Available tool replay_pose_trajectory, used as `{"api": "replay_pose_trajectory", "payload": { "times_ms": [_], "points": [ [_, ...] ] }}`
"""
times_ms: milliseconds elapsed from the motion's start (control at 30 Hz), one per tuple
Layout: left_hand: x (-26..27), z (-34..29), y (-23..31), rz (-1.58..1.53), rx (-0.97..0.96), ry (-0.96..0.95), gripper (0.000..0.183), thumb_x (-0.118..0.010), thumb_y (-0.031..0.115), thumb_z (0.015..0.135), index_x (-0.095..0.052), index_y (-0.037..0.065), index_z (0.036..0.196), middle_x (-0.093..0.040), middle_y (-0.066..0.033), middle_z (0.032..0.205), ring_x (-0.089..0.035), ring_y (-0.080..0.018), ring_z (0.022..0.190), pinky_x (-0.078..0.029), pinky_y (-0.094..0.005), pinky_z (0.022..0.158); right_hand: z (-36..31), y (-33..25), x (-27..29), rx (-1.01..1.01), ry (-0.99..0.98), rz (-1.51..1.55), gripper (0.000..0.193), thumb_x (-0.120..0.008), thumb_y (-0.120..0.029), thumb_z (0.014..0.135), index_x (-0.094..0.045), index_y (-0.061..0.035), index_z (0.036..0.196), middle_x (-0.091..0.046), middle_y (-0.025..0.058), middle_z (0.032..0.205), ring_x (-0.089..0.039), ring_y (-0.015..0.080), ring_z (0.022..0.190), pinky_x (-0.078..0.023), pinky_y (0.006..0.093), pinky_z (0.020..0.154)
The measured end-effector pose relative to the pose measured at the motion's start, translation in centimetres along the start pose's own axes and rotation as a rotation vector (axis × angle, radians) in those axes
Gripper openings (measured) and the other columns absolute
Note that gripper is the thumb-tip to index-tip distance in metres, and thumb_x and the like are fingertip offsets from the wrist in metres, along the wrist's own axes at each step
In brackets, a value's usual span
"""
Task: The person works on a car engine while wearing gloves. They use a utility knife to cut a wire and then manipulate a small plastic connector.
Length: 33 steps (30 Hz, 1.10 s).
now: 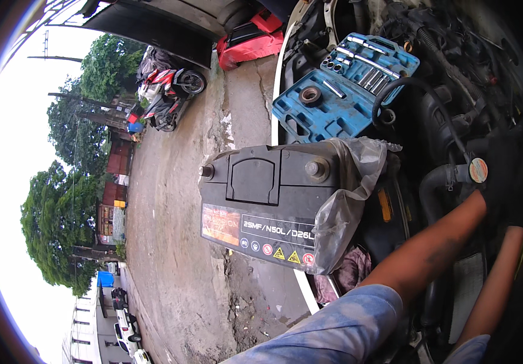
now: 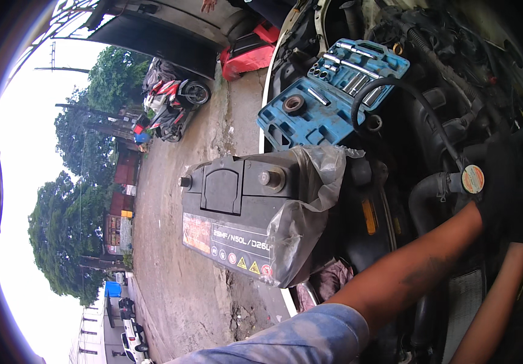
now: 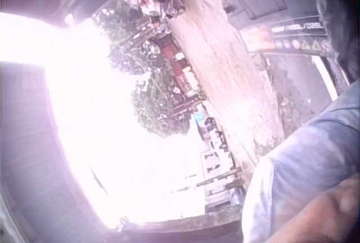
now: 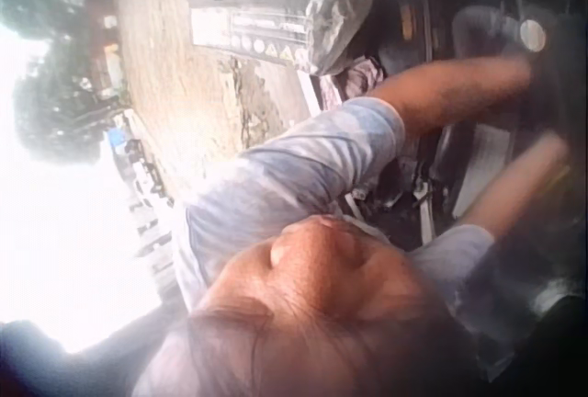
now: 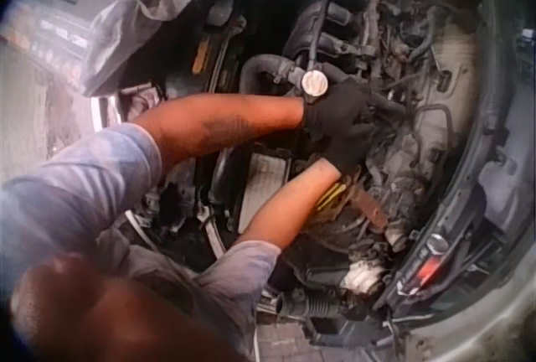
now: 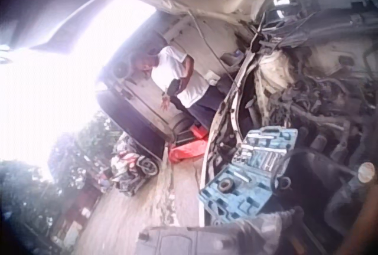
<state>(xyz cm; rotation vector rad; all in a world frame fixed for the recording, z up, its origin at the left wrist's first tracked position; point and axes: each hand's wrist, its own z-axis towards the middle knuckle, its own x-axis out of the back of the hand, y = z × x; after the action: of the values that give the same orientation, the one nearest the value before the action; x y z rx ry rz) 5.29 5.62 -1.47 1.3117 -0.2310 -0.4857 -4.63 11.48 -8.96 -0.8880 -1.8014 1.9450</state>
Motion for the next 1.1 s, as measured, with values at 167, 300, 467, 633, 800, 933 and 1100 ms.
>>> {"api": "replay_pose_trajectory", "payload": {
  "times_ms": [167, 300, 467, 633, 800, 933, 1100],
  "points": [
    [0.9, -0.2, -3.5, 0.391, -0.271, 0.129, 0.052, -0.065, 0.013, 0.09, -0.061, -0.004, 0.139, -0.068, -0.0214, 0.123, -0.063, -0.0387, 0.115, -0.048, -0.0461, 0.101, 0.2, -0.5, -0.2, -0.055, 0.023, 0.069, 0.03, -0.057, -0.018, 0.11, -0.067, 0.0016, 0.13, -0.07, 0.0076, 0.109, -0.064, 0.0145, 0.093, -0.053, 0.0303, 0.082],
    [-1.9, -0.7, -3.6, 0.576, -0.447, 0.144, 0.047, -0.065, 0.021, 0.094, -0.065, 0.0, 0.137, -0.071, -0.0224, 0.12, -0.064, -0.0423, 0.112, -0.046, -0.0501, 0.102, -1.3, -2.5, 0.6, -0.1, 0.115, 0.136, 0.031, -0.057, -0.019, 0.11, -0.068, 0.0021, 0.129, -0.07, 0.0076, 0.107, -0.065, 0.0142, 0.089, -0.054, 0.03, 0.079],
    [1.9, -0.9, -2.2, 0.553, -0.323, 0.025, 0.026, -0.063, 0.02, 0.101, -0.071, 0.0, 0.116, -0.072, -0.0235, 0.107, -0.065, -0.0455, 0.102, -0.05, -0.0527, 0.09, -4.7, -3.9, 3.1, -0.1, 0.348, 0.243, 0.032, -0.058, -0.02, 0.11, -0.069, 0.0028, 0.129, -0.071, 0.0075, 0.104, -0.065, 0.0138, 0.085, -0.054, 0.0296, 0.075],
    [1.5, -0.8, -1.2, 0.532, -0.296, -0.108, 0.02, -0.072, 0.025, 0.095, -0.075, 0.006, 0.094, -0.073, -0.0156, 0.097, -0.067, -0.0381, 0.097, -0.048, -0.05, 0.087, -6.3, -6.2, 10.3, -0.038, 0.468, 0.174, 0.036, -0.065, -0.031, 0.108, -0.071, 0.0008, 0.123, -0.07, 0.0032, 0.091, -0.062, 0.0111, 0.072, -0.05, 0.0274, 0.069],
    [1.5, -1.2, -0.5, 0.466, -0.223, -0.111, 0.028, -0.081, 0.028, 0.093, -0.078, 0.001, 0.087, -0.074, -0.0173, 0.084, -0.07, -0.0322, 0.08, -0.053, -0.0434, 0.076, -7.0, -6.6, 9.0, 0.033, 0.446, -0.093, 0.027, -0.068, -0.028, 0.107, -0.074, -0.0021, 0.113, -0.07, 0.0026, 0.083, -0.062, 0.0066, 0.07, -0.049, 0.0248, 0.062],
    [2.1, -1.3, -1.2, 0.486, -0.165, -0.185, 0.025, -0.085, 0.023, 0.091, -0.079, -0.001, 0.094, -0.076, -0.0103, 0.088, -0.069, -0.0187, 0.076, -0.053, -0.0331, 0.073, -7.0, -6.6, 6.7, -0.044, 0.064, -0.138, 0.027, -0.065, -0.029, 0.108, -0.073, -0.0038, 0.117, -0.069, 0.0025, 0.083, -0.062, 0.0063, 0.068, -0.05, 0.0229, 0.06],
    [2.6, -1.5, -0.1, 0.532, -0.149, -0.213, 0.026, -0.091, 0.019, 0.082, -0.081, 0.002, 0.1, -0.079, -0.0107, 0.095, -0.074, -0.017, 0.086, -0.058, -0.0323, 0.08, -6.0, -7.8, 2.6, -0.202, 0.038, -0.014, 0.031, -0.066, -0.031, 0.108, -0.073, -0.0024, 0.118, -0.069, 0.0022, 0.084, -0.06, 0.0055, 0.066, -0.049, 0.0224, 0.06]
  ]
}}
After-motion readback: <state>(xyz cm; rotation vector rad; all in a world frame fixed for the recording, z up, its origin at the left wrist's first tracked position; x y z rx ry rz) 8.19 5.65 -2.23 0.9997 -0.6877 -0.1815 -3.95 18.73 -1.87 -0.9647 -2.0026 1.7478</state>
